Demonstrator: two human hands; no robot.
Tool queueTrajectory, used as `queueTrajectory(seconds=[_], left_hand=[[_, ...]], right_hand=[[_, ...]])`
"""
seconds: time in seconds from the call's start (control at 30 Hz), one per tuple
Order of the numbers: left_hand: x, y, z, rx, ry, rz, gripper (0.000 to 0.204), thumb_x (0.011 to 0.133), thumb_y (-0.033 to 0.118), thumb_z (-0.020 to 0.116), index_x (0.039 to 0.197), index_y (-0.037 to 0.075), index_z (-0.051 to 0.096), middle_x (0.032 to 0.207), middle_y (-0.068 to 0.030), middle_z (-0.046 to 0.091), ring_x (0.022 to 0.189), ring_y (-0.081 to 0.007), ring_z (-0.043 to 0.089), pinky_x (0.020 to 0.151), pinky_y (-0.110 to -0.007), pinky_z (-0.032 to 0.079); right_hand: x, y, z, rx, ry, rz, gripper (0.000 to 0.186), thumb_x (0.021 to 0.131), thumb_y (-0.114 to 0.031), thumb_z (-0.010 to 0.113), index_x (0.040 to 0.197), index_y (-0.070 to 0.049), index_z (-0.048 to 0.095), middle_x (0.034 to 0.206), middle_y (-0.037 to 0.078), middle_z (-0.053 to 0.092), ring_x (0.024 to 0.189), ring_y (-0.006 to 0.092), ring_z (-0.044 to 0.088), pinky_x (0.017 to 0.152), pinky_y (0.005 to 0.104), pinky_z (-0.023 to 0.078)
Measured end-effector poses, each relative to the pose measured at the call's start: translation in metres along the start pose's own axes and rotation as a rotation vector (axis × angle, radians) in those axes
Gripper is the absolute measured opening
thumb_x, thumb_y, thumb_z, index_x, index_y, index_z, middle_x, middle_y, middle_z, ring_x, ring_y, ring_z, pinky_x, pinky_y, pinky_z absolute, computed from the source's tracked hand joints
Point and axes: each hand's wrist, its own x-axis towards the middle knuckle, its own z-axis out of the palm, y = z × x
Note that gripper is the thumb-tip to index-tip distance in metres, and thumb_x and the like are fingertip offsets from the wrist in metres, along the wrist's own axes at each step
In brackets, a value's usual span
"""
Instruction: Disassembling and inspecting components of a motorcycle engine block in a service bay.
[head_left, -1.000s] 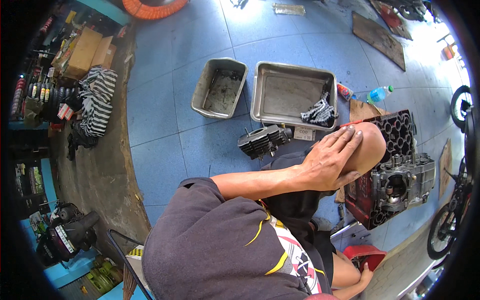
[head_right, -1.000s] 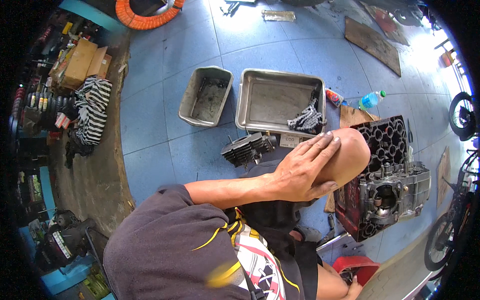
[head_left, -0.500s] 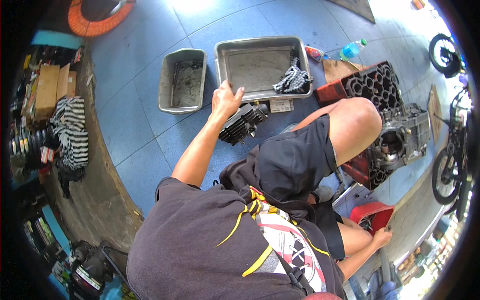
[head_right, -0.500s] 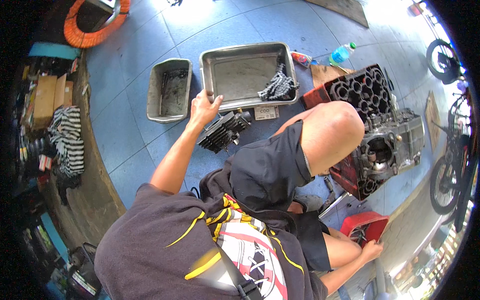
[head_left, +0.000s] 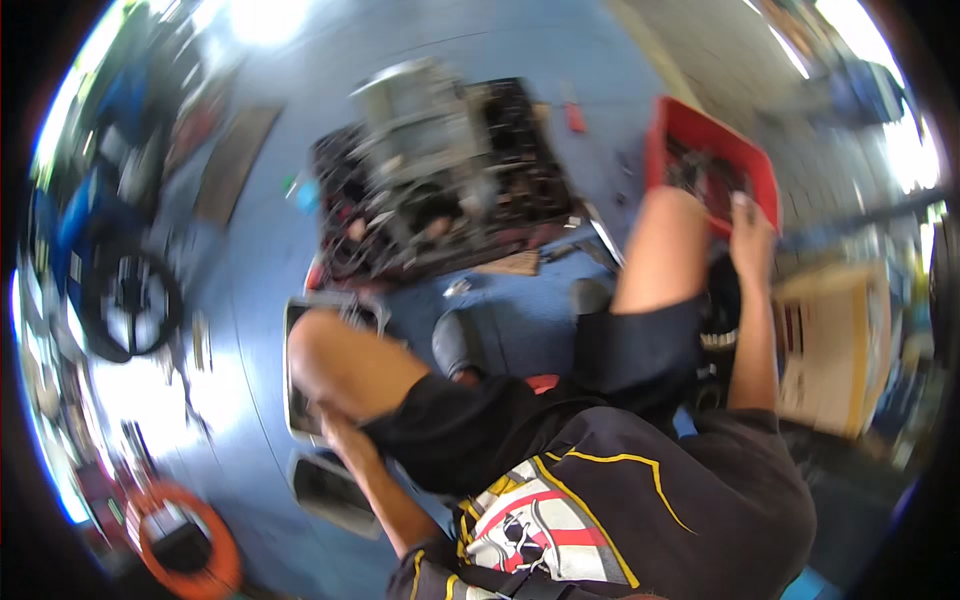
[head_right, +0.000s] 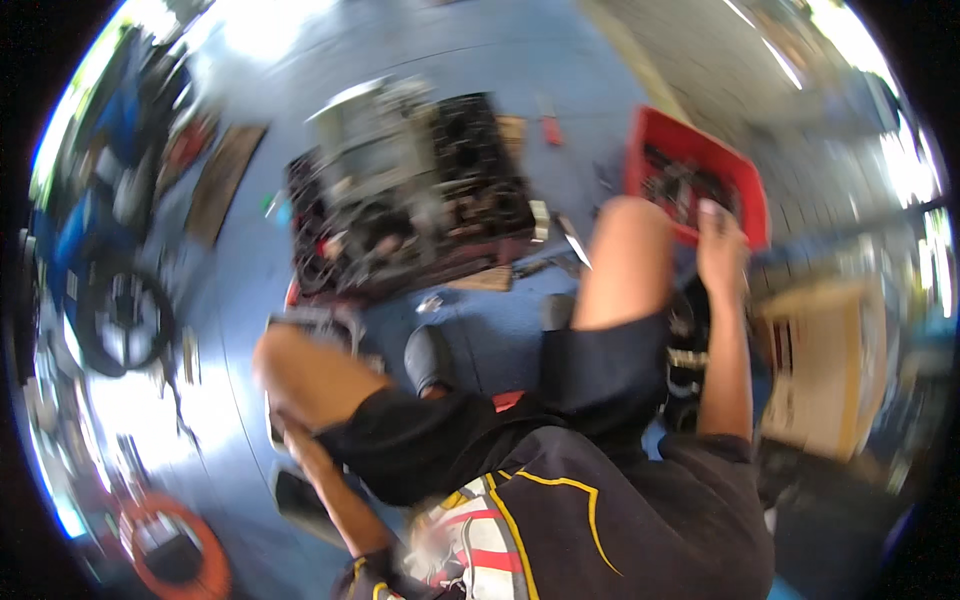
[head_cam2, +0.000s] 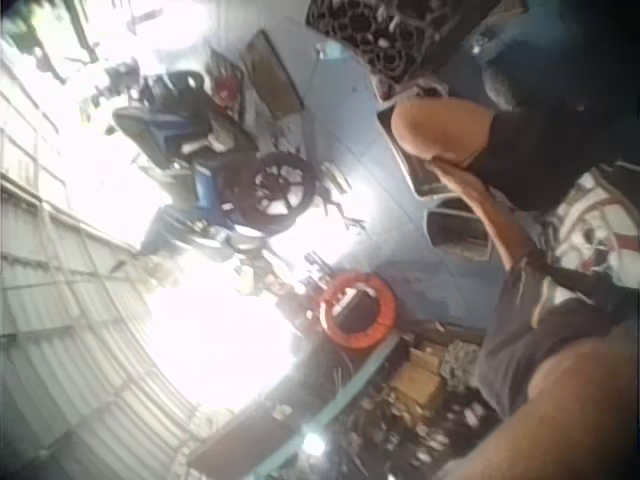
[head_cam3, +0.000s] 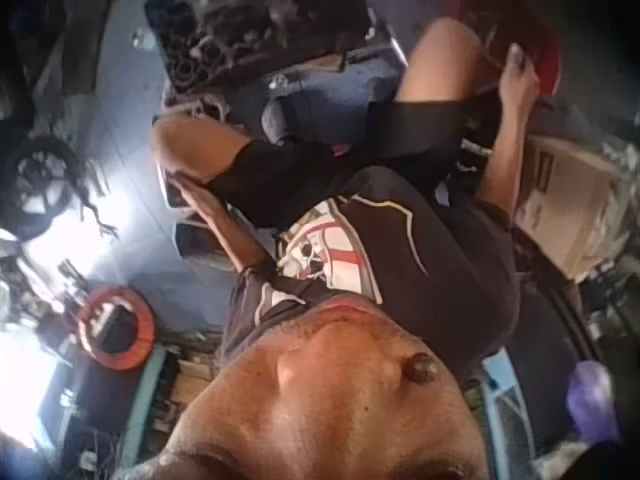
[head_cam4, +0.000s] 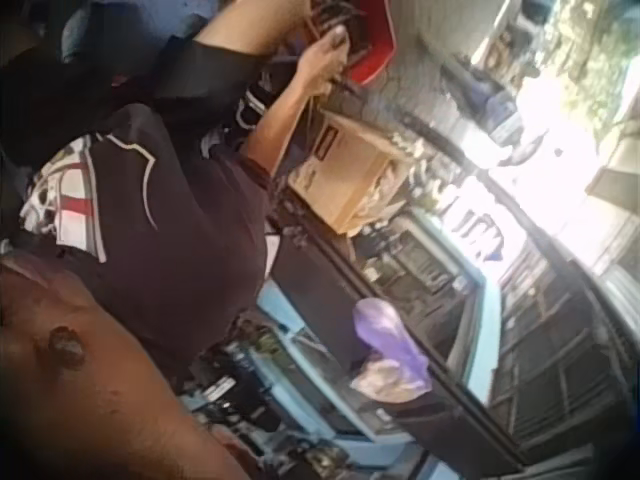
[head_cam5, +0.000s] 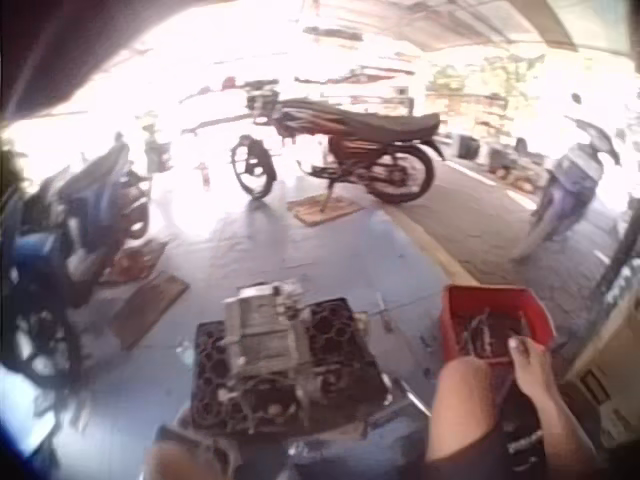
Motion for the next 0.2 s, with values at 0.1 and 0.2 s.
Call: queueTrajectory(seconds=[0.1, 0.2], left_hand=[[0.012, 0.008, 0.005, 0.172, 0.098, 0.13, 0.071, 0.103, 0.052, 0.028, 0.15, -0.002, 0.027, 0.146, -0.024, 0.04, 0.134, -0.0326, 0.041, 0.111, -0.041, 0.033], [0.028, 0.008, 0.001, 0.117, 0.004, 0.309, 0.071, 0.103, 0.052, 0.029, 0.152, 0.0, 0.021, 0.154, -0.0238, 0.028, 0.137, -0.0331, 0.036, 0.114, -0.04, 0.029]], right_hand=[[-0.059, 0.063, 0.002, 0.098, -0.127, 0.295, 0.06, 0.097, -0.052, 0.046, 0.1, 0.003, 0.068, 0.095, 0.024, 0.069, 0.094, 0.0351, 0.067, 0.085, 0.0425, 0.049], [-0.144, 0.126, 0.058, 0.406, -0.487, 0.245, 0.064, 0.1, -0.054, 0.039, 0.085, 0.003, 0.064, 0.079, 0.018, 0.067, 0.077, 0.0284, 0.063, 0.072, 0.0433, 0.047]])
